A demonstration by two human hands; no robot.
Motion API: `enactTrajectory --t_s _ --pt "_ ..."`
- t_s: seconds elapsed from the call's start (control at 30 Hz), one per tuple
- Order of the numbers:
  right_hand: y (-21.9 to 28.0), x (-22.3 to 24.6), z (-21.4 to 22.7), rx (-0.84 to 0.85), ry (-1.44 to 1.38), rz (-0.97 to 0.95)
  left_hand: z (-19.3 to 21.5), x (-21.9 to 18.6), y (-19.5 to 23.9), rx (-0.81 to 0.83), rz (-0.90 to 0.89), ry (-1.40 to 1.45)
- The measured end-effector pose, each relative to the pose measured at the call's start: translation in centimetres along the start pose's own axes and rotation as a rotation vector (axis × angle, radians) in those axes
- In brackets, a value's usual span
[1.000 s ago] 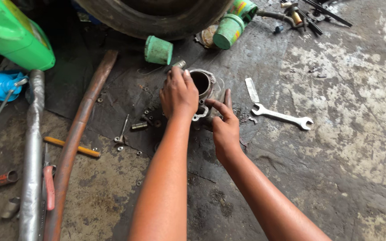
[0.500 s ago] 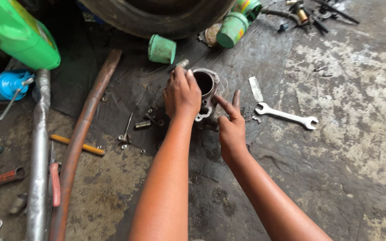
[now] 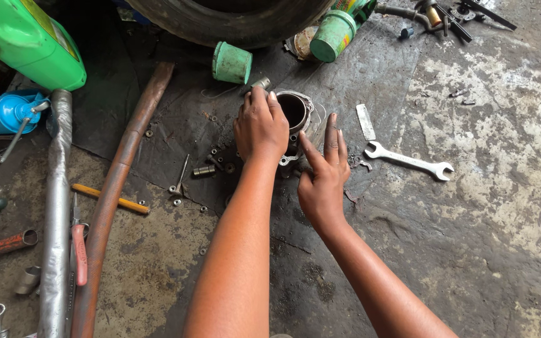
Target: The person uses a wrench to tighten bolts on a metallic engine cylinder block. They then flip the block over and use a screwdriver to adjust a component on the opposite side.
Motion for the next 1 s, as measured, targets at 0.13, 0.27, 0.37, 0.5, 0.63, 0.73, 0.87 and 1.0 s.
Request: enactTrajectory --t_s 0.13,0.27,0.37,0.5,0.63,0.73,0.87,1.0 --pt "-1.1 -0.5 0.0 -0.017 -0.328 -0.079 -0.1 0.2 -0.1 -0.005 -0.005 0.005" --pt "-2.7 -1.1 -0.1 -0.017 -0.476 -0.197 -0.2 0.2 0.0 -0.032 -0.023 0.036" --pt "-3.9 -1.3 -0.7 -0.057 -0.644 -0.287 -0.2 0.3 0.0 -0.018 -0.012 0.023" --pt "-5.4 -1.4 -0.8 -0.144 -0.434 -0.259 -0.4 0.4 -0.1 0.012 0.011 0.002" --pt "-7.0 -1.7 -0.7 -0.139 -0.351 -0.258 -0.3 0.3 -0.1 -0.033 -0.034 0.044" --pt "-7.9 -2.0 -0.5 -0.084 -0.240 -0.217 -0.3 0.2 -0.2 -0.011 -0.018 0.028" --pt "-9.9 -2.4 -0.8 0.060 -0.153 -0.204 -0.2 0.4 0.0 0.004 0.000 0.027" --pt "-10.3 -2.9 -1.1 0.014 -0.186 -0.065 -0.1 -0.1 0.0 -0.053 -0.034 0.045"
Point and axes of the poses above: each hand's wrist, its own y-axis away from the middle knuckle, its own z-axis out of the back of the hand, x = y × z, the point moved 3 cm from there along -y, towards the middle knuckle, and after that the axes turned 7 degrees about y, right-handed, at the moved point
